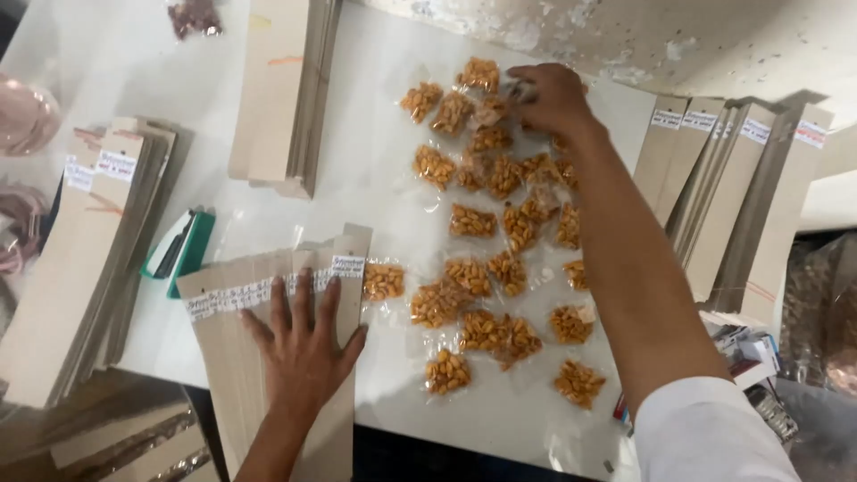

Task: Stapling cardboard labels onto small plastic bags filled with nuts for packaging.

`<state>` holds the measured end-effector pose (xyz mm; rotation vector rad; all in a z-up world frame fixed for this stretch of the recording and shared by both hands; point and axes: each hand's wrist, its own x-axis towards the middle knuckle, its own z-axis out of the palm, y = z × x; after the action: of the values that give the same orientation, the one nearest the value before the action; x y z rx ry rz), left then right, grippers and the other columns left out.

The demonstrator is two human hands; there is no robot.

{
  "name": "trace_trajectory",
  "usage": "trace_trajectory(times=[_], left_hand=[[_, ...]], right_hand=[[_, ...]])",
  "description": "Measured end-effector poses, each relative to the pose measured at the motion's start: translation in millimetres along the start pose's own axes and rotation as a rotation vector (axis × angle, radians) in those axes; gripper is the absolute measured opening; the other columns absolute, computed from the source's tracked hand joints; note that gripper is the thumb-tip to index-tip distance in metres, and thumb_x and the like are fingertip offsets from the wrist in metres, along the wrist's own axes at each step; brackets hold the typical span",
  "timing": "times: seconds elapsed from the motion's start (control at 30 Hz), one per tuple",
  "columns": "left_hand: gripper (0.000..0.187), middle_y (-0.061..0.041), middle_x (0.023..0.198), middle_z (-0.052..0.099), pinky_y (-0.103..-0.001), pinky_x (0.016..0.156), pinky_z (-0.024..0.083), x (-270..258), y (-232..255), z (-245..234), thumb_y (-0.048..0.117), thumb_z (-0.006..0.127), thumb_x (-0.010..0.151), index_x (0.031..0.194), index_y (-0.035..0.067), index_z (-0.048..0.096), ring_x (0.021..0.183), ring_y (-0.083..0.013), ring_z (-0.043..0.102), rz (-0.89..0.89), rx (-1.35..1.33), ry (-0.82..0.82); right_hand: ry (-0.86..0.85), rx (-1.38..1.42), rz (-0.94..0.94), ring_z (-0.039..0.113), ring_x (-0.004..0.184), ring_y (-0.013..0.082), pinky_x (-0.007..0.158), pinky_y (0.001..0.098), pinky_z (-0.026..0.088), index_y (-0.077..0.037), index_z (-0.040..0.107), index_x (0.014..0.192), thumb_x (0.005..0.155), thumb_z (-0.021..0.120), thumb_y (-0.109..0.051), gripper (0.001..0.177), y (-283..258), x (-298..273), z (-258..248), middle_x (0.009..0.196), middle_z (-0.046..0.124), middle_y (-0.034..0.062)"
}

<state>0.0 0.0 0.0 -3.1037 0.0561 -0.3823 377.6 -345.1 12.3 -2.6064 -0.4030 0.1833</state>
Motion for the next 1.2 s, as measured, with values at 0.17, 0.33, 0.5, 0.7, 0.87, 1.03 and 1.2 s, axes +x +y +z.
trace_trajectory(times=[0.17, 0.33, 0.5, 0.7, 0.87, 1.03, 1.2], left_hand=[[0.078, -0.017, 0.160, 0.046, -0.083, 0.105, 0.029, -2, 1, -1, 0.067, 0.053, 0.090, 0.153, 0.021, 0.046, 0.148, -0.0467, 0.039, 0.003, -0.024, -0.004], [0.073, -0.020, 0.152, 0.054, -0.085, 0.102, 0.026, -6, 0, 8, 0.050, 0.063, 0.094, 0.156, 0.015, 0.049, 0.139, -0.0510, 0.049, 0.011, -0.059, 0.117], [0.078, -0.019, 0.158, 0.047, -0.083, 0.105, 0.025, -11, 3, -2, 0.047, 0.067, 0.093, 0.158, 0.012, 0.045, 0.145, -0.0492, 0.041, -0.032, -0.156, 0.065], [0.081, -0.020, 0.145, 0.057, -0.073, 0.111, 0.030, -63, 27, -22, 0.045, 0.076, 0.083, 0.153, 0.012, 0.053, 0.140, -0.0455, 0.048, -0.036, -0.048, 0.128], [0.075, -0.009, 0.116, 0.064, -0.051, 0.099, 0.048, -130, 34, -42, 0.059, 0.072, 0.085, 0.145, 0.015, 0.062, 0.119, -0.0311, 0.061, -0.099, 0.094, 0.150], [0.059, -0.006, 0.094, 0.060, -0.039, 0.066, 0.042, -154, 24, -49, 0.053, 0.064, 0.095, 0.137, 0.012, 0.063, 0.082, -0.0257, 0.055, -0.138, 0.093, 0.054], [0.043, -0.014, 0.093, 0.069, -0.046, 0.073, 0.052, -160, 12, -32, 0.033, 0.072, 0.095, 0.126, 0.004, 0.063, 0.085, -0.0334, 0.064, -0.234, -0.255, -0.006]], right_hand=[[-0.093, -0.130, -0.125, 0.055, 0.114, 0.0458, 0.094, 0.0596, 0.046, -0.022, 0.066, 0.139, 0.090, 0.075, -0.018, 0.050, -45, -48, 24, 0.132, 0.062, 0.0230], [-0.255, -0.278, -0.271, 0.036, 0.139, 0.0605, 0.101, 0.0738, 0.043, -0.026, 0.061, 0.140, 0.085, 0.074, -0.023, 0.057, -82, -124, 32, 0.149, 0.049, 0.0235], [0.046, -0.045, -0.323, 0.052, 0.126, 0.0440, 0.092, 0.0650, 0.050, -0.022, 0.063, 0.119, 0.091, 0.077, -0.038, 0.035, -84, -187, 52, 0.127, 0.062, 0.0101], [0.130, 0.243, -0.192, 0.072, 0.090, 0.0366, 0.076, 0.0487, 0.058, -0.019, 0.069, 0.106, 0.094, 0.073, -0.034, 0.019, -112, -311, 50, 0.094, 0.073, 0.0105], [0.034, -0.329, -0.167, 0.068, 0.109, 0.0326, 0.086, 0.0489, 0.058, -0.025, 0.059, 0.138, 0.084, 0.076, -0.032, 0.058, -106, -327, 88, 0.115, 0.067, 0.0072], [0.446, -0.317, -0.264, 0.061, 0.085, 0.0277, 0.064, 0.0416, 0.056, -0.014, 0.072, 0.103, 0.061, 0.091, -0.003, 0.048, -129, -324, 84, 0.102, 0.057, 0.0058], [0.499, -0.319, -0.324, 0.063, 0.092, 0.0295, 0.071, 0.0414, 0.055, -0.011, 0.066, 0.097, 0.057, 0.099, -0.030, 0.055, -128, -351, 106, 0.101, 0.066, 0.0090]])
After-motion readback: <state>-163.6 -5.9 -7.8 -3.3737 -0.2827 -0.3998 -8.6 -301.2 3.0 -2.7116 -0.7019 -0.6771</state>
